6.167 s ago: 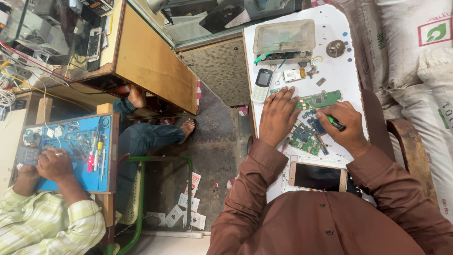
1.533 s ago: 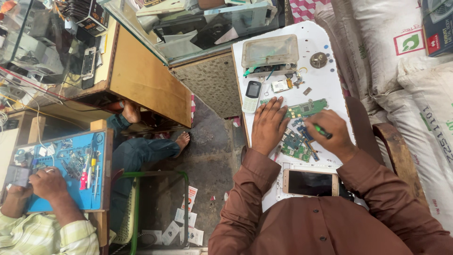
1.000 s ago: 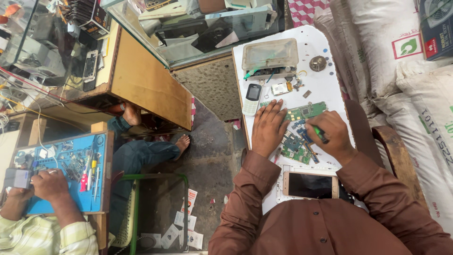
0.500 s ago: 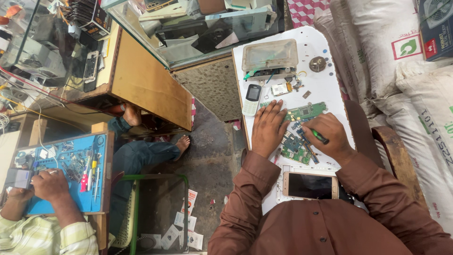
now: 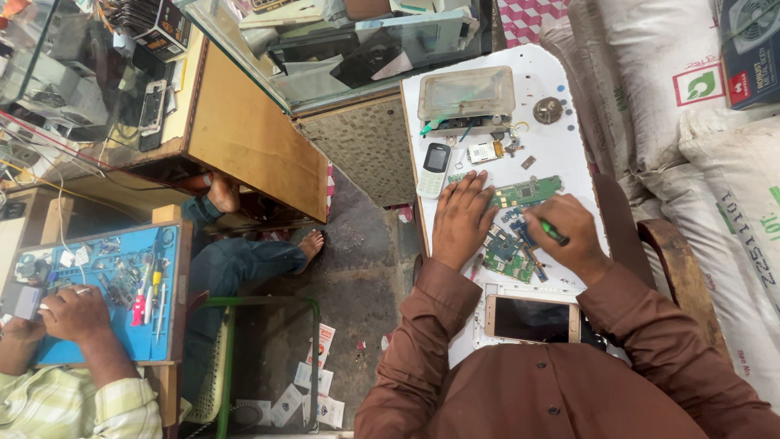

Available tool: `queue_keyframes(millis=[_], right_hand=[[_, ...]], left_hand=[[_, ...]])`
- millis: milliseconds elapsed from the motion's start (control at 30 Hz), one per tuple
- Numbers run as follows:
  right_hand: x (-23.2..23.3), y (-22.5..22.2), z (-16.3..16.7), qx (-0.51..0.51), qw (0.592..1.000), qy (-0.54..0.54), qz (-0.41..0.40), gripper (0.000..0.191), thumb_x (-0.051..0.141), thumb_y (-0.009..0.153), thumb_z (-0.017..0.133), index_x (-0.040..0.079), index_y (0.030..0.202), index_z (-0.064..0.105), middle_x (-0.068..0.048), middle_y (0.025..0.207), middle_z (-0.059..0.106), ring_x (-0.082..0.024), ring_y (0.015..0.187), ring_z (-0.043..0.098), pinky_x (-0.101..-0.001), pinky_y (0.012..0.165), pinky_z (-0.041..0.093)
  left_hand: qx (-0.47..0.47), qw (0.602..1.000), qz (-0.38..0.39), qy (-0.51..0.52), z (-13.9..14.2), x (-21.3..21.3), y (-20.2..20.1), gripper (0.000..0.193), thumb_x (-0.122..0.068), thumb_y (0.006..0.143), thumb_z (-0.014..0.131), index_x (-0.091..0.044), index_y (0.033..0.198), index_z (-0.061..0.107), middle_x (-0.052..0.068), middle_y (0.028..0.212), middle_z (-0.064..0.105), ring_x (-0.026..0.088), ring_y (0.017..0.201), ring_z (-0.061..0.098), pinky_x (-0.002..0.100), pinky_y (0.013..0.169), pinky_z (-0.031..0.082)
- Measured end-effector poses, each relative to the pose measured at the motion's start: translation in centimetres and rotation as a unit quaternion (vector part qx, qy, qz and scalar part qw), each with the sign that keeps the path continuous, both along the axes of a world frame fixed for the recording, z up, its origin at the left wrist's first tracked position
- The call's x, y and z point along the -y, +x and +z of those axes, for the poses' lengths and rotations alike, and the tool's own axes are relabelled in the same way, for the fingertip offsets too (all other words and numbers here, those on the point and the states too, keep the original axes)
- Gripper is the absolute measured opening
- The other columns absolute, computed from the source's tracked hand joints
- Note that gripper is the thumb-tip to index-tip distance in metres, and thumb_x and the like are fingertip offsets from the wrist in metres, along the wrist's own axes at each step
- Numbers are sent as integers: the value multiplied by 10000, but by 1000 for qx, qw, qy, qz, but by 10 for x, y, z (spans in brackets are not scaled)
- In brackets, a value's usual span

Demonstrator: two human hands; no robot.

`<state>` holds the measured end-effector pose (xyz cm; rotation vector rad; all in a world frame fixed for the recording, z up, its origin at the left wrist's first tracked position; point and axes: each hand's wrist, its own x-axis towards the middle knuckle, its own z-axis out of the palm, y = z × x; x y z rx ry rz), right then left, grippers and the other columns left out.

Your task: The person uses a green marker to repeatedly rub and mark specific areas on a green circuit board placed on a white work surface. The person holds the board steady with the left hand while applying the marker with the right hand. Other electronic components and a smartphone are visible on the table.

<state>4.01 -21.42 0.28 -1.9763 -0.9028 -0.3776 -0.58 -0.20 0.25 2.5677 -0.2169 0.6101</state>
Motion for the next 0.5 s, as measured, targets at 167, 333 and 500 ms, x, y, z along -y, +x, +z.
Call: queue_keyframes(millis=[167,333,500], right_hand=[[2,-4,2,-21,998,20,-56,75,97,966,691,32,952,725,-99,818,673,-220,750,603,-357,727,469],[0,-3,3,-6,1000,18,17,82,107,936,693,41,900,726,-77,781,682,-186,696,609,-355,702,462],[2,-3,3,-8,1000,15,-21,98,116,968,693,38,924,733,-79,799,688,-193,708,602,-351,698,458]], left_hand=[[-4,1000,3,-2,0,1,0,326,-254,954,680,-84,1232,700,83,1468,603,247,1450,480,456,1217,317],[-4,1000,2,0,-1,0,0,325,-253,962,676,-85,1240,697,84,1472,601,245,1457,477,455,1226,313],[-5,1000,3,1,-2,0,0,326,-254,962,673,-86,1240,699,86,1470,602,245,1455,476,454,1225,311]])
